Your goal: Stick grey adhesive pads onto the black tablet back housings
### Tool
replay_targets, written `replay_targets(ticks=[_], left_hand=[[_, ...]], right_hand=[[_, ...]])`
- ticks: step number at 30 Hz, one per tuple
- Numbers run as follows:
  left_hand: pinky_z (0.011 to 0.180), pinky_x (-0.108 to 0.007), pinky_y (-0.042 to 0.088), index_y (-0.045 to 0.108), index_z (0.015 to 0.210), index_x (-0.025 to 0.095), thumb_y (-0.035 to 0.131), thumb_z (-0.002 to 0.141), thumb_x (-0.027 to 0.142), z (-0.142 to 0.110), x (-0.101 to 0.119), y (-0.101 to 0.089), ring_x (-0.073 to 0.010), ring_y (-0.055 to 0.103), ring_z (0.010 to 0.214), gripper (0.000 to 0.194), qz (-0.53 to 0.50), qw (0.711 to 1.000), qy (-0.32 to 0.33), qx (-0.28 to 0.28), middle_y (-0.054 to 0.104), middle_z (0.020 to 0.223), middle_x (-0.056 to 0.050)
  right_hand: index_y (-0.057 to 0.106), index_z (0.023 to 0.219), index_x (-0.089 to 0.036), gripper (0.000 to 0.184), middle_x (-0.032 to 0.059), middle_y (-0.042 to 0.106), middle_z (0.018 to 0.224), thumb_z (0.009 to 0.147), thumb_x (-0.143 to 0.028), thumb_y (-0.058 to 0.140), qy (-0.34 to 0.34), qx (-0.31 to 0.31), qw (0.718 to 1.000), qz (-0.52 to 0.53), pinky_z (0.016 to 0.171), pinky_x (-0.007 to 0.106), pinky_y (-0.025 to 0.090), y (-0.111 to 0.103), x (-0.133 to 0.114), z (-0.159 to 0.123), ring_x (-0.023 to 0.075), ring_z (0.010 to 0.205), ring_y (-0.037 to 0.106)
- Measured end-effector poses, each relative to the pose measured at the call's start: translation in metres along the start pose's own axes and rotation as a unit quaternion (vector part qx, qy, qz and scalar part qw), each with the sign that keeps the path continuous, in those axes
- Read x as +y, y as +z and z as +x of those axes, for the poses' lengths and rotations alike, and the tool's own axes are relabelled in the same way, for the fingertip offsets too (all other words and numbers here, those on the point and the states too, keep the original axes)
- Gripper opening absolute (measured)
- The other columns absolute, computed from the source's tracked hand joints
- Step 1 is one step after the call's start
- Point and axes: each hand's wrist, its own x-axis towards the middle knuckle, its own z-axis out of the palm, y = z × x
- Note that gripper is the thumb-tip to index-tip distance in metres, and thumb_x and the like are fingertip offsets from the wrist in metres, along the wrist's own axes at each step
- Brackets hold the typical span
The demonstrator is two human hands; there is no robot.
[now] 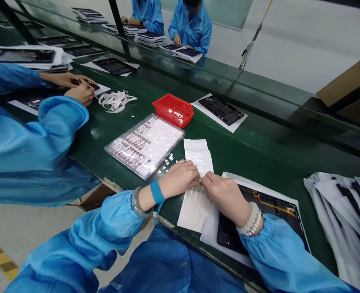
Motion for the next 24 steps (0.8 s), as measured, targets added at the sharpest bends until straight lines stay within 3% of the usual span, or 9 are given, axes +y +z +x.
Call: replay_targets(ticks=[3,5,8,10,12,16,20,24], left_hand=[[0.070,-0.028,0.032,0.064,0.087,0.019,0.066,0.078,0.052,-0.005,-0.001,-0.009,-0.0174,0.057,0.087,0.035,-0.038,0.999,0.006,-0.013,0.066,0.086,0.000],[0.074,-0.029,0.033,0.063,0.099,0.019,0.061,0.080,0.057,-0.007,0.005,-0.015,-0.0193,0.056,0.091,0.043,-0.045,0.999,0.012,0.004,0.065,0.095,-0.002],[0.076,-0.031,0.034,0.058,0.109,0.020,0.056,0.091,0.038,-0.005,0.026,-0.014,-0.0200,0.054,0.093,0.026,-0.014,0.994,0.098,0.036,0.063,0.105,-0.004],[0.074,-0.031,0.036,0.059,0.104,0.020,0.051,0.093,0.020,-0.003,0.045,-0.005,-0.0189,0.053,0.090,0.014,0.009,0.983,0.182,0.034,0.063,0.102,-0.003],[0.071,-0.031,0.038,0.061,0.094,0.017,0.047,0.092,0.011,-0.001,0.062,0.007,-0.0179,0.053,0.086,0.015,0.020,0.971,0.236,0.031,0.062,0.094,-0.003],[0.064,-0.029,0.040,0.060,0.079,0.015,0.048,0.090,0.009,-0.004,0.081,0.024,-0.0163,0.052,0.076,0.018,0.006,0.961,0.272,0.038,0.058,0.079,-0.004],[0.066,-0.028,0.042,0.060,0.081,0.015,0.048,0.093,0.013,-0.005,0.081,0.023,-0.0156,0.053,0.076,0.017,-0.033,0.960,0.275,0.043,0.058,0.079,-0.003],[0.071,-0.030,0.044,0.060,0.094,0.014,0.046,0.095,0.019,-0.002,0.073,0.021,-0.0181,0.055,0.086,0.015,-0.017,0.969,0.239,0.050,0.061,0.088,-0.004]], right_hand=[[0.062,0.080,-0.018,0.018,0.0040,0.064,0.079,0.090,-0.022,0.047,0.095,0.046,0.979,0.177,0.059,0.025,0.040,-0.012,0.014,-0.023,0.0151,0.072,0.059],[0.062,0.080,-0.019,0.020,0.0026,0.065,0.077,0.088,-0.033,0.050,0.217,0.057,0.917,0.330,0.062,0.024,0.044,-0.019,0.028,-0.046,0.0138,0.068,0.059],[0.062,0.074,-0.018,0.028,0.0015,0.064,0.070,0.080,-0.045,0.058,0.348,0.034,0.816,0.460,0.059,0.025,0.045,-0.015,0.039,-0.079,0.0141,0.064,0.057],[0.064,0.072,-0.018,0.029,0.0020,0.065,0.069,0.076,-0.047,0.060,0.377,0.025,0.791,0.481,0.061,0.027,0.045,-0.005,0.036,-0.094,0.0155,0.065,0.057],[0.065,0.071,-0.020,0.028,0.0028,0.065,0.071,0.076,-0.046,0.060,0.389,0.042,0.795,0.463,0.067,0.031,0.046,0.008,0.028,-0.102,0.0176,0.070,0.058],[0.064,0.066,-0.022,0.023,0.0048,0.065,0.077,0.080,-0.039,0.059,0.388,0.117,0.824,0.396,0.079,0.037,0.044,0.024,0.011,-0.107,0.0214,0.083,0.056],[0.064,0.067,-0.022,0.021,0.0056,0.063,0.082,0.082,-0.036,0.058,0.391,0.145,0.840,0.347,0.085,0.041,0.039,0.030,0.006,-0.108,0.0229,0.090,0.052],[0.063,0.066,-0.023,0.022,0.0053,0.060,0.084,0.083,-0.035,0.057,0.402,0.128,0.846,0.325,0.086,0.042,0.037,0.032,0.003,-0.107,0.0238,0.093,0.047]])
